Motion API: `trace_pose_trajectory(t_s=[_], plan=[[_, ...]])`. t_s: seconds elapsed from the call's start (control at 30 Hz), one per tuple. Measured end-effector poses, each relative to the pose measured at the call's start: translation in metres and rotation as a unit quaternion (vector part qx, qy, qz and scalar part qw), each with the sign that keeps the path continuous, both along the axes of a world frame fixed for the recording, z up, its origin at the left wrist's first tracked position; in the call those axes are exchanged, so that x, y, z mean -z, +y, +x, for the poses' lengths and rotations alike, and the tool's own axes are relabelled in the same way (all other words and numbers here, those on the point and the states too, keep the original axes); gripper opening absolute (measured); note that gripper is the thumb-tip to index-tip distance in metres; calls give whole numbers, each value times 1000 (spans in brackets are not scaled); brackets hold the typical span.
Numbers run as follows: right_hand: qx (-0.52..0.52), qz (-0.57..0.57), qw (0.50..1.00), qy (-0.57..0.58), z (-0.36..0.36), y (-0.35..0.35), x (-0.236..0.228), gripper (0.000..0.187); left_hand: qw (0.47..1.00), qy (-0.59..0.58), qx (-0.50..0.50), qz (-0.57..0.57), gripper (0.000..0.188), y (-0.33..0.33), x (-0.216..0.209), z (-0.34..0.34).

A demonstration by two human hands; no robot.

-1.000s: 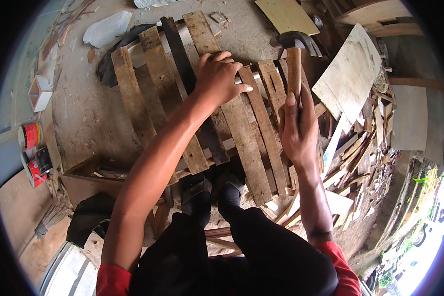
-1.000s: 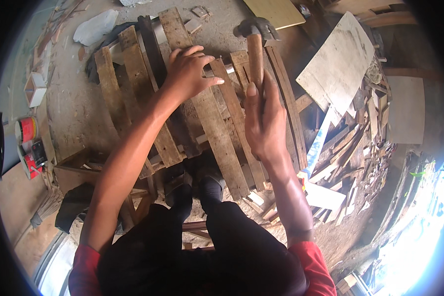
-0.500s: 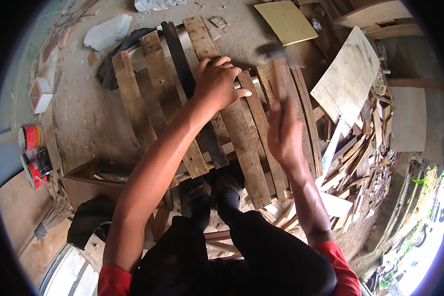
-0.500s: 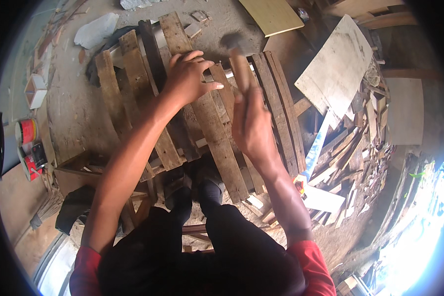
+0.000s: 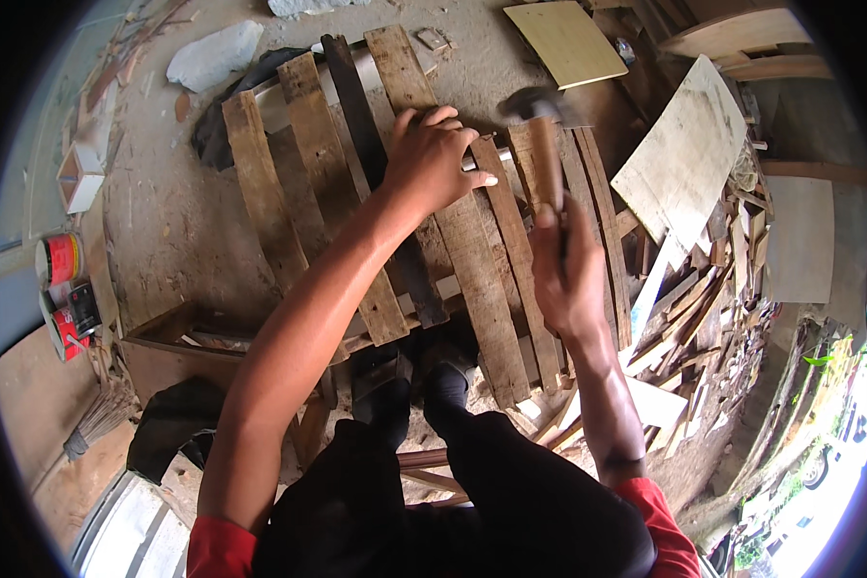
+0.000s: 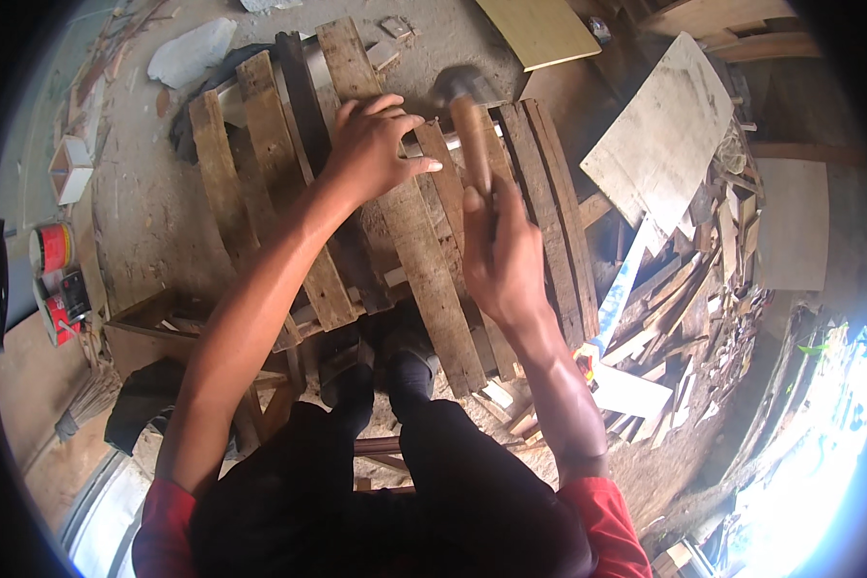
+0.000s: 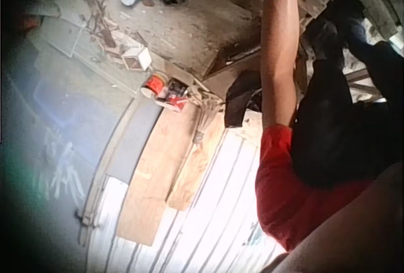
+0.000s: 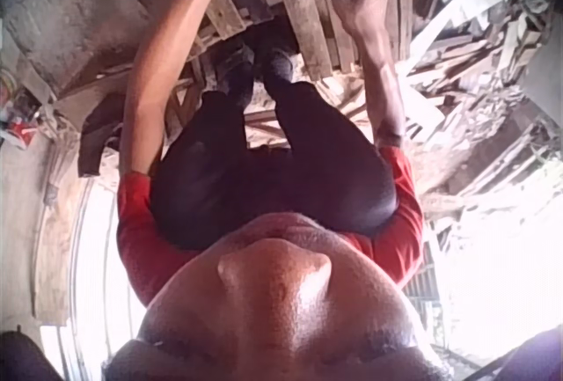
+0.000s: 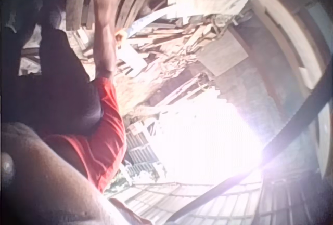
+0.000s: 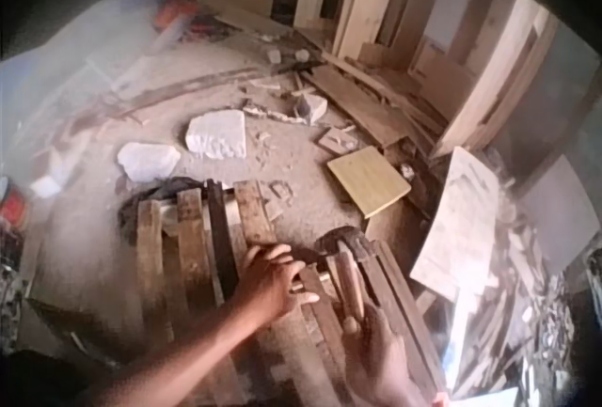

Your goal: The person hammers nails into a wooden pallet using a hammer. They retrieve nails from a black plastic bag and repeatedly strike the nails to secure them into the pallet slats.

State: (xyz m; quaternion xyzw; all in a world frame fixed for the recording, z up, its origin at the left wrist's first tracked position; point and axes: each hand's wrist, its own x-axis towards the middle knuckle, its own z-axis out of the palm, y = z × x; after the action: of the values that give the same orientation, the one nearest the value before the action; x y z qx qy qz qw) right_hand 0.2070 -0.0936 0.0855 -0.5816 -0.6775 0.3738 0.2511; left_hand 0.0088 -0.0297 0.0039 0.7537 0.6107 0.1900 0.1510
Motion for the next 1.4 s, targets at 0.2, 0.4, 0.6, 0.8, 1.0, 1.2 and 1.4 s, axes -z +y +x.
trace_pose_trajectory(t_s=[0.2, 0.4, 0.6, 0.8, 1.0, 1.2, 1.4], plan=[[-13, 246, 962, 121, 0, 4, 19, 40, 1000, -18, 3, 3, 64, -1, -2, 1], [-15, 9, 999, -29, 11, 6, 7, 25, 1000, -3, -12, 22, 63, 0, 2, 1], [21, 1, 998, 53, 6, -6, 27, 34, 1000, 10, 0, 7, 66, 0, -1, 3], [10, -11, 999, 45, 0, -9, -9, 38, 999, -15, 7, 35, 65, -2, 4, -3], [-3, 208, 976, 69, 9, 0, 28, 39, 999, -21, 11, 40, 65, 1, 3, 0], [29, -34, 998, -36, 13, -4, 0, 29, 1000, 5, -3, 14, 67, -2, 5, -1], [39, -83, 986, 137, -2, -20, 5, 43, 1000, -2, 2, 21, 66, 0, 4, 2]])
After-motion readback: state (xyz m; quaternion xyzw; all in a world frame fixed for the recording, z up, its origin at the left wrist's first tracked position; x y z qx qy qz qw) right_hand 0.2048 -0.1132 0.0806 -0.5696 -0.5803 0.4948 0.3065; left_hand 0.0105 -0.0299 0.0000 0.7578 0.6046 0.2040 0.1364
